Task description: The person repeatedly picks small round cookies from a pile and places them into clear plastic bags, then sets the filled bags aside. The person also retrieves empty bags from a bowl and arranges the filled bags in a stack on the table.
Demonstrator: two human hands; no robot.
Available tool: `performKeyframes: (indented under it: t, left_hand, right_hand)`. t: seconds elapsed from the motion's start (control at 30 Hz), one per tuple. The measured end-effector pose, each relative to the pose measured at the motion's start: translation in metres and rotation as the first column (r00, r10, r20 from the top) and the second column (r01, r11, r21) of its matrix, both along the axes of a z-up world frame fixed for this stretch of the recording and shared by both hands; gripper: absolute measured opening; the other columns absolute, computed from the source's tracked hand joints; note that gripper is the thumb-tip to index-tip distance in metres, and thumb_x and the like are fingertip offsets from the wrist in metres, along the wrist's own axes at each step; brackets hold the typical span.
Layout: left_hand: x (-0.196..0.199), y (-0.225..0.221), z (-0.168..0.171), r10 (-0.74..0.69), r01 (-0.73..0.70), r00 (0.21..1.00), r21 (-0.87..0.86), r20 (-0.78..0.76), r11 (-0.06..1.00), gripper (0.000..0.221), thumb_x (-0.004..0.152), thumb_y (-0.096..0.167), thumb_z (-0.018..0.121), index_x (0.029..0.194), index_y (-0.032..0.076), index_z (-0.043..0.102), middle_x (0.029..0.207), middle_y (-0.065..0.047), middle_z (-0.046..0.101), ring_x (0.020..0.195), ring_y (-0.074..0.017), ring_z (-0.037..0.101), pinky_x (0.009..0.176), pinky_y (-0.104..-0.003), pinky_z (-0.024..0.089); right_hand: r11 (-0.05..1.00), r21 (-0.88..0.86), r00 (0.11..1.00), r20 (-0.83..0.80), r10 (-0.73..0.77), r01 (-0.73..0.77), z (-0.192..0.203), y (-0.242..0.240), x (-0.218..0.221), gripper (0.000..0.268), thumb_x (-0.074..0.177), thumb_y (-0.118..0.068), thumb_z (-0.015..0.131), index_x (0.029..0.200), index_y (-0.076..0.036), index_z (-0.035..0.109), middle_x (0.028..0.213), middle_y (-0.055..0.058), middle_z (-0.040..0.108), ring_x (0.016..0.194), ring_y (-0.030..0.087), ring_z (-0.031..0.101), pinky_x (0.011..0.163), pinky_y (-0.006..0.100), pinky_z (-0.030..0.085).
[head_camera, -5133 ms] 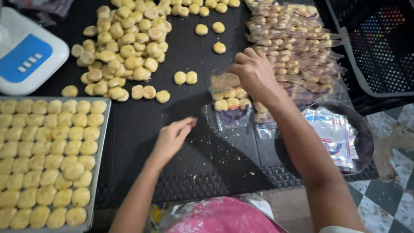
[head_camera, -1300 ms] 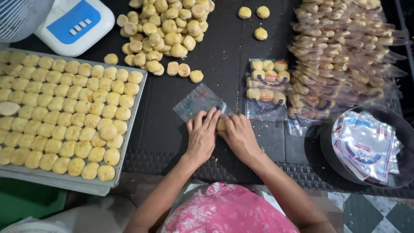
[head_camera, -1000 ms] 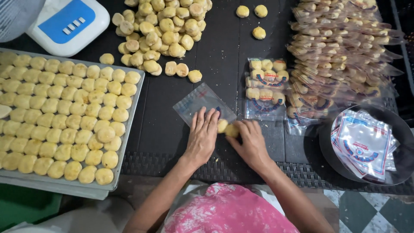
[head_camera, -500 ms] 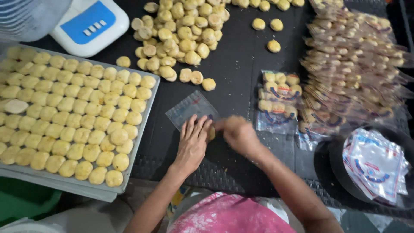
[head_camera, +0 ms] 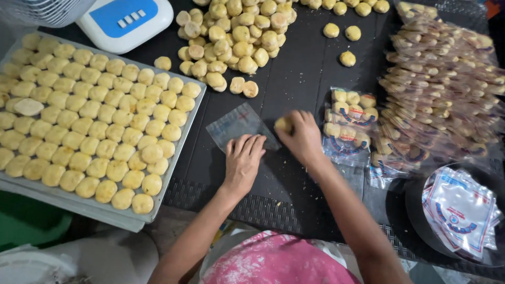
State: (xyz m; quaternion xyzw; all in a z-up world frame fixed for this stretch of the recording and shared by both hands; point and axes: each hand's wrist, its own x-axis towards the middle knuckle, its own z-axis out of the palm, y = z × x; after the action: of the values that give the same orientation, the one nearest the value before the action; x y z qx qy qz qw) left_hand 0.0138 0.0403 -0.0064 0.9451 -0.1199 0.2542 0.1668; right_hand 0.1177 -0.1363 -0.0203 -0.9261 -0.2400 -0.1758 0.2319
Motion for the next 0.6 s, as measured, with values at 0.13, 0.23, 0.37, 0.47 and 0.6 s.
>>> performKeyframes:
  t: [0.13, 0.23, 0.37, 0.47, 0.6]
  left_hand:
    - [0.003, 0.0, 0.001, -0.002, 0.002, 1.0, 0.008, 0.013, 1.0, 0.033, 0.099, 0.025, 0.056, 0.128, 0.012, 0.057, 0.12, -0.007, 0.061, 0.117, -0.0243, 0.053, 0.093, -0.045, 0.043]
    - [0.0, 0.001, 0.006, -0.04, 0.039, 0.998, 0.006, 0.043, 0.999, 0.033, 0.1, 0.022, 0.053, 0.13, 0.009, 0.054, 0.123, -0.009, 0.058, 0.119, -0.0276, 0.051, 0.095, -0.044, 0.042]
    - [-0.006, 0.006, 0.013, -0.101, 0.1, 0.993, 0.01, 0.064, 0.995, 0.035, 0.099, 0.018, 0.053, 0.132, 0.004, 0.051, 0.127, -0.016, 0.055, 0.121, -0.0339, 0.048, 0.098, -0.046, 0.039]
    - [-0.007, 0.01, 0.013, -0.154, 0.154, 0.987, 0.005, 0.053, 0.988, 0.038, 0.095, 0.01, 0.058, 0.132, 0.001, 0.052, 0.126, -0.017, 0.055, 0.123, -0.0353, 0.046, 0.101, -0.049, 0.037]
    - [-0.005, 0.018, -0.005, -0.213, 0.214, 0.977, 0.033, -0.012, 0.976, 0.034, 0.099, 0.016, 0.05, 0.13, 0.002, 0.052, 0.13, -0.016, 0.055, 0.129, -0.036, 0.042, 0.109, -0.05, 0.03]
  right_hand:
    - [0.997, 0.066, 0.994, -0.106, -0.041, 0.048, 0.013, -0.011, -0.076, 0.035, 0.069, -0.035, 0.081, 0.093, -0.015, 0.066, 0.083, 0.004, 0.057, 0.08, 0.024, 0.06, 0.07, 0.033, 0.052]
    - [0.999, 0.038, 1.0, -0.027, 0.011, -0.01, -0.011, 0.001, -0.079, 0.044, 0.068, -0.04, 0.082, 0.095, -0.013, 0.058, 0.08, 0.004, 0.05, 0.076, 0.025, 0.058, 0.069, 0.036, 0.05]
    - [0.997, 0.059, 0.998, -0.041, 0.056, -0.054, -0.011, 0.002, -0.067, 0.054, 0.073, -0.043, 0.079, 0.112, -0.012, 0.057, 0.09, 0.008, 0.054, 0.085, 0.027, 0.06, 0.077, 0.037, 0.051]
    - [0.988, 0.012, 0.984, -0.086, 0.157, -0.157, 0.001, -0.002, -0.061, 0.061, 0.071, -0.04, 0.079, 0.119, -0.011, 0.055, 0.095, 0.01, 0.055, 0.089, 0.03, 0.059, 0.079, 0.041, 0.05]
    - [0.972, -0.068, 0.974, -0.005, 0.225, -0.224, -0.013, 0.011, -0.037, 0.055, 0.072, -0.035, 0.08, 0.116, -0.011, 0.055, 0.087, 0.005, 0.053, 0.086, 0.024, 0.057, 0.082, 0.035, 0.047]
